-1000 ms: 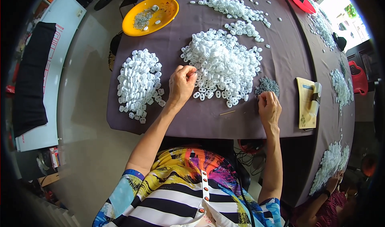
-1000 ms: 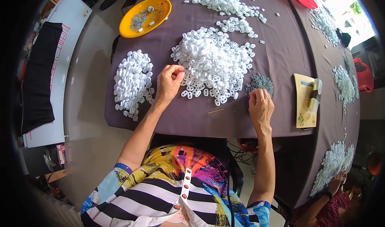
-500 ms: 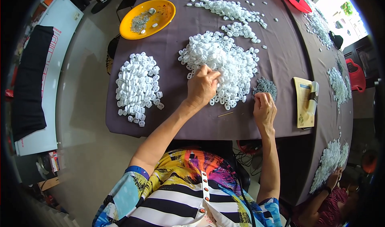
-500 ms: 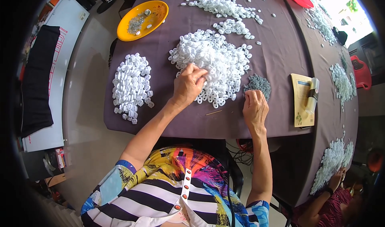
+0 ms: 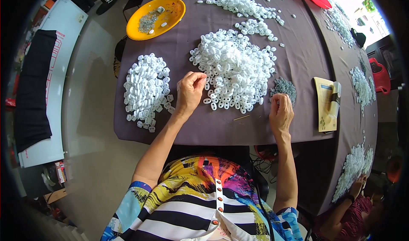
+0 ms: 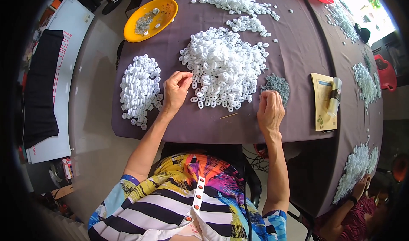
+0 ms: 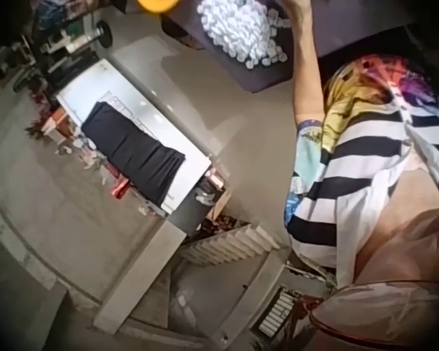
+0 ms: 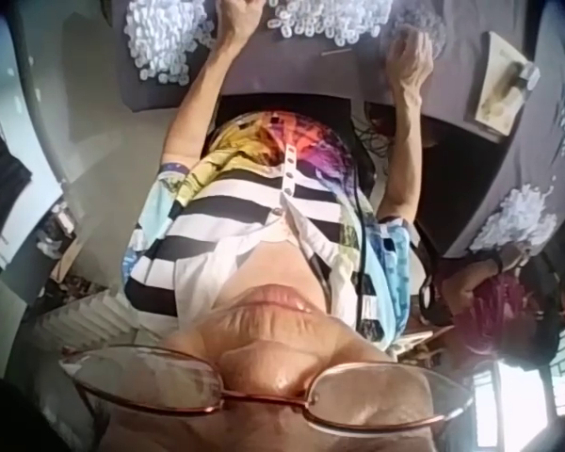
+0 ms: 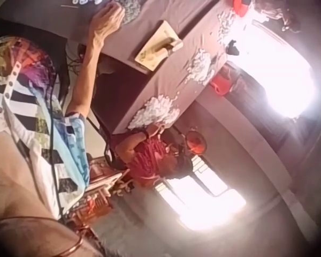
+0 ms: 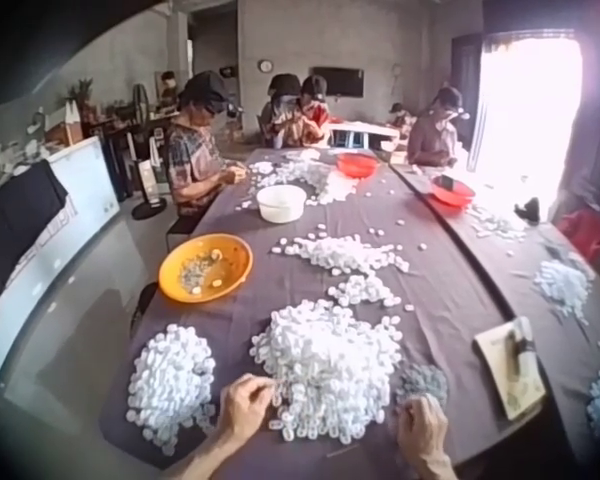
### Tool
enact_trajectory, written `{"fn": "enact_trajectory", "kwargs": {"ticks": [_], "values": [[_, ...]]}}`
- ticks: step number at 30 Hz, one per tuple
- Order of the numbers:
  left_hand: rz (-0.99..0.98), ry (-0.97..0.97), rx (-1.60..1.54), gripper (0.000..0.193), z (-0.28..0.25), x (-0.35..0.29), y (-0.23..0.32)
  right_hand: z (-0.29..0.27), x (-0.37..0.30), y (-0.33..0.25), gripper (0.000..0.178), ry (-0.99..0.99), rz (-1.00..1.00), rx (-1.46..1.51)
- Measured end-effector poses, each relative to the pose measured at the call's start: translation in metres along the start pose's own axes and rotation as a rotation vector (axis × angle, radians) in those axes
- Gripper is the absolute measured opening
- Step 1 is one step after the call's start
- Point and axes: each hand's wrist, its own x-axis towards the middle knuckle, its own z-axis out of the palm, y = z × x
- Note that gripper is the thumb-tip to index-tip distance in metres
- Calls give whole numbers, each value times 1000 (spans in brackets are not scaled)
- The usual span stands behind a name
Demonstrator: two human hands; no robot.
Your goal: The person gathers plastic toggle pieces on the table and assembles the plastic pieces together by hand.
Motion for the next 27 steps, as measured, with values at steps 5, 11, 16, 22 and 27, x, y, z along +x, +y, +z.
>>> {"fn": "enact_trajectory", "kwargs": {"ticks": [5, 11, 16, 22, 27], "values": [[48, -75, 9, 7, 1, 12, 0, 1, -10, -14, 10, -3, -7, 146], [-14, -168, 143, 9, -3, 23, -4, 3, -25, -11, 10, -42, 9, 186], [15, -242, 52, 12, 6, 26, 4, 5, -23, -11, 9, -14, 2, 188], [367, -273, 285, 17, 24, 41, 11, 5, -25, -13, 11, -51, 41, 183], [322, -252, 371, 18, 24, 71, -12, 6, -24, -14, 11, -43, -17, 163]]}}
